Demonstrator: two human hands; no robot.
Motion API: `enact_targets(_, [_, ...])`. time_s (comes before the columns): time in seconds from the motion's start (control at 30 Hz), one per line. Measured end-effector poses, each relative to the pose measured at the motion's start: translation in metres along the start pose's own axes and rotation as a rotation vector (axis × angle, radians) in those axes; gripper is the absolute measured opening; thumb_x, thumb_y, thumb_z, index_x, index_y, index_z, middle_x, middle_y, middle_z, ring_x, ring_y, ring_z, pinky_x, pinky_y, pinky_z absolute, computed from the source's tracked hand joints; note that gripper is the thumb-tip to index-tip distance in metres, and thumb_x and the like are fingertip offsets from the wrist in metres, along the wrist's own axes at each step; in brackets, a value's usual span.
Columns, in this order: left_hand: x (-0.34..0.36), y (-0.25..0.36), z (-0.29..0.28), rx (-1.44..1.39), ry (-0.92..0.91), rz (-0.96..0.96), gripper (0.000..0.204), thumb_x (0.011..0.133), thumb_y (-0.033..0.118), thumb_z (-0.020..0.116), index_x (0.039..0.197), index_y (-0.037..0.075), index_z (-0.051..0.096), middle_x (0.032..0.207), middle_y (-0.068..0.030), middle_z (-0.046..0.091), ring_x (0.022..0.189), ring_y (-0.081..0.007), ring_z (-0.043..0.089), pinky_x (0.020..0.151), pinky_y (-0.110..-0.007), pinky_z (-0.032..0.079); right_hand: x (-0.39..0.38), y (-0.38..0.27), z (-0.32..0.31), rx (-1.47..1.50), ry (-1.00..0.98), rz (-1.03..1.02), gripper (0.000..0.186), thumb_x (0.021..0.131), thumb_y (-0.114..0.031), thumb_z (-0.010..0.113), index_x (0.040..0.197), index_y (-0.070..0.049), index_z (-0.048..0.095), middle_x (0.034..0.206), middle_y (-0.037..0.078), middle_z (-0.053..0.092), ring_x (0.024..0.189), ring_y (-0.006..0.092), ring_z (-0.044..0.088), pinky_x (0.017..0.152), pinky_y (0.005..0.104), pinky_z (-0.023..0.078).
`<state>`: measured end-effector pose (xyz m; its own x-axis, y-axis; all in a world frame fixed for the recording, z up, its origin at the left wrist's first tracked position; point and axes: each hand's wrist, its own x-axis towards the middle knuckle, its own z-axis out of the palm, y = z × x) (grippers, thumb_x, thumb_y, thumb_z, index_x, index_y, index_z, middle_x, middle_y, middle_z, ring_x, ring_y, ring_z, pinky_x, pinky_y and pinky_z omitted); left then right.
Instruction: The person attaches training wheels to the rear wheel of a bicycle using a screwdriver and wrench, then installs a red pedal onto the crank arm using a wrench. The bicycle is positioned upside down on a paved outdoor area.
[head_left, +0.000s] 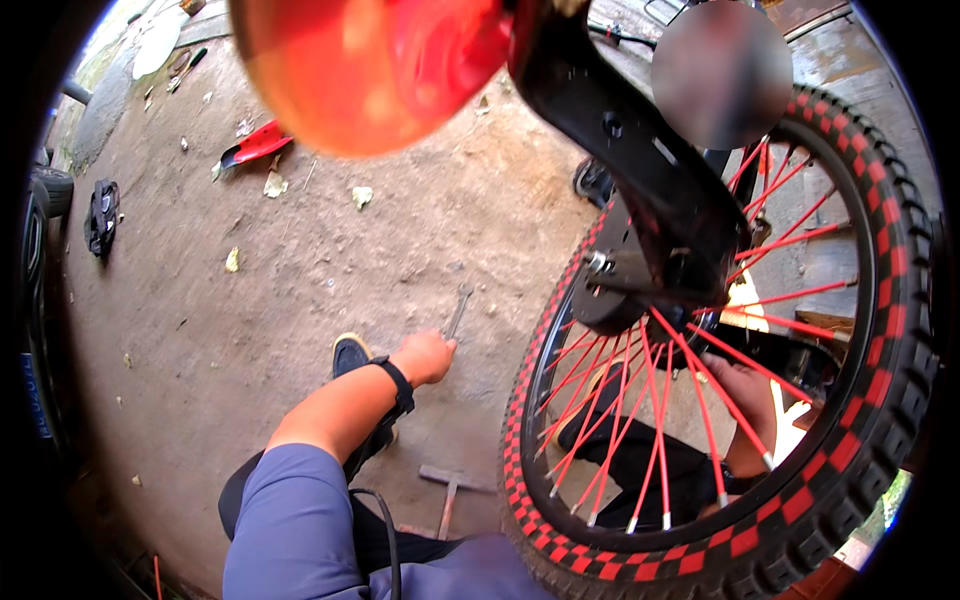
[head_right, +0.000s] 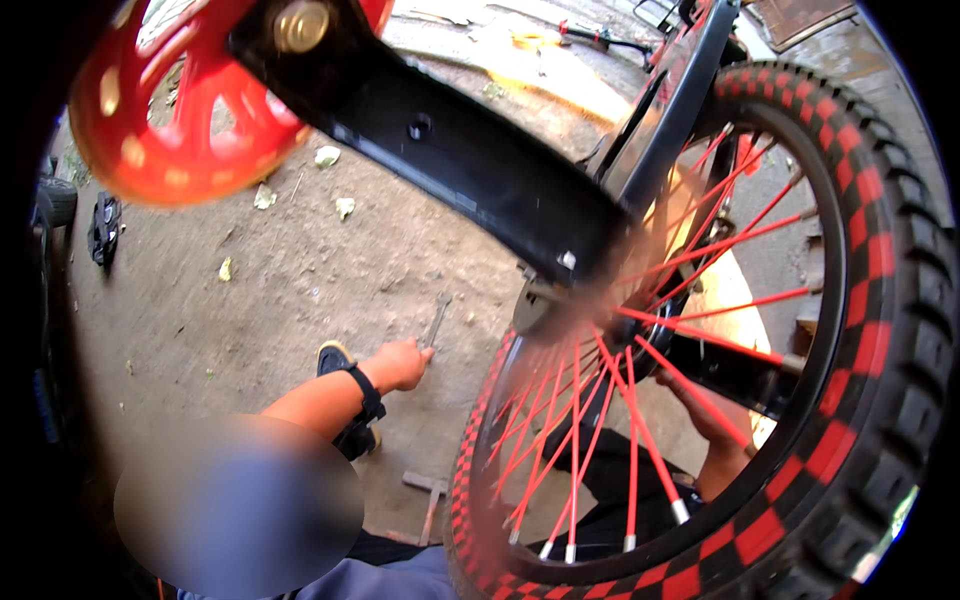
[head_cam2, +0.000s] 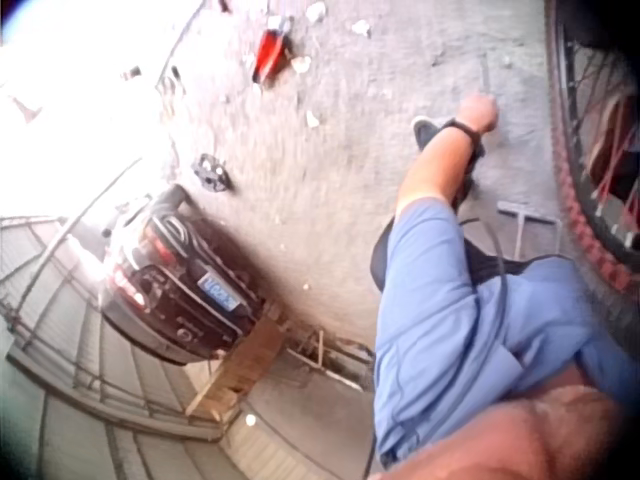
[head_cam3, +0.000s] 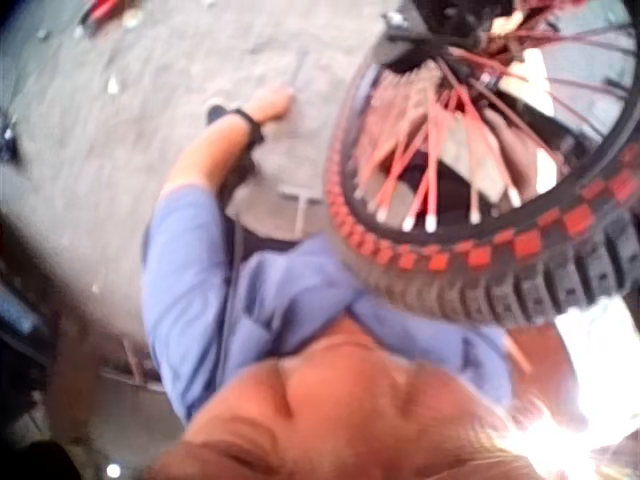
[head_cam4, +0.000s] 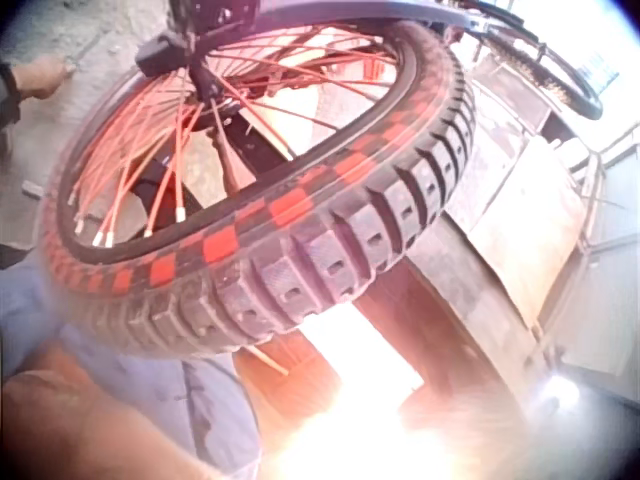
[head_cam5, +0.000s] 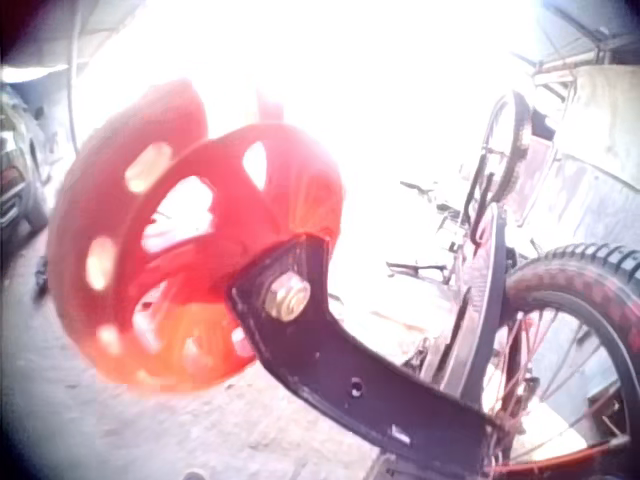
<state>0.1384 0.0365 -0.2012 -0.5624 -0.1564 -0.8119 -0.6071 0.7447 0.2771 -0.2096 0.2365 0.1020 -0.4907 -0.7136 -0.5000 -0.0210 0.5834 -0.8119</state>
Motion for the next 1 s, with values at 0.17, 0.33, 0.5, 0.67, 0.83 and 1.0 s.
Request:
enact_targets(0.17, [0.018,0.006,0.011,-0.010,-0.022,0.021,0.041,0.097,0.020,0.047,0.137,0.015,0.055,0.131,-0.0229,0.055,0.116,-0.0373,0.061,0.092,-0.046,0.052,-0.007,-0.007,0.003,-0.011,0.030,0.033,0.030,0.094,-0.020,0.067,0.111,0.004,0.070,0.100,0.009,0.072,0.091,0.0167,0.067,0.084,0.0309,0.052])
enact_targets(0.33, [0.029,-0.006,0.035,-0.090,0.061,-0.008,0.042,0.103,0.033,0.039,0.121,0.007,0.066,0.126,-0.0193,0.060,0.115,-0.0379,0.060,0.094,-0.047,0.051,-0.006,-0.009,0.006,-0.009,0.030,0.046,0.030,0.093,-0.020,0.068,0.112,0.004,0.069,0.101,0.009,0.072,0.093,0.0163,0.066,0.085,0.0307,0.052])
enact_targets(0.5, [0.018,-0.013,0.025,-0.017,0.045,0.101,0.040,0.101,0.033,0.042,0.119,0.005,0.064,0.123,-0.0237,0.060,0.107,-0.0411,0.063,0.094,-0.048,0.051,-0.008,-0.009,0.005,0.001,0.041,0.051,0.030,0.093,-0.019,0.068,0.113,0.003,0.069,0.102,0.008,0.072,0.094,0.0158,0.066,0.085,0.0304,0.052])
enact_targets(0.67, [0.050,-0.012,0.053,-0.274,0.252,-0.140,0.036,0.099,0.029,0.045,0.110,0.003,0.068,0.119,-0.0192,0.059,0.108,-0.0396,0.061,0.089,-0.049,0.052,-0.008,-0.010,0.007,0.000,0.046,0.048,0.031,0.093,-0.019,0.068,0.114,0.003,0.068,0.103,0.008,0.072,0.096,0.0154,0.065,0.086,0.0301,0.051])
enact_targets(0.83, [0.047,-0.009,0.046,-0.329,0.283,-0.139,0.035,0.096,0.028,0.049,0.102,-0.001,0.068,0.119,-0.0204,0.059,0.108,-0.0407,0.061,0.090,-0.051,0.052,-0.011,-0.010,0.005,0.006,0.053,0.053,0.031,0.092,-0.019,0.069,0.115,0.003,0.068,0.103,0.007,0.072,0.097,0.0149,0.065,0.086,0.0299,0.051])
enact_targets(1.0, [0.056,-0.024,0.077,-0.327,0.211,-0.123,0.030,0.092,0.019,0.049,0.115,0.002,0.056,0.116,-0.0282,0.062,0.105,-0.0457,0.064,0.093,-0.052,0.050,-0.013,-0.010,0.004,0.008,0.057,0.054,0.032,0.092,-0.018,0.069,0.116,0.002,0.067,0.104,0.007,0.072,0.098,0.0145,0.064,0.086,0.0296,0.051])
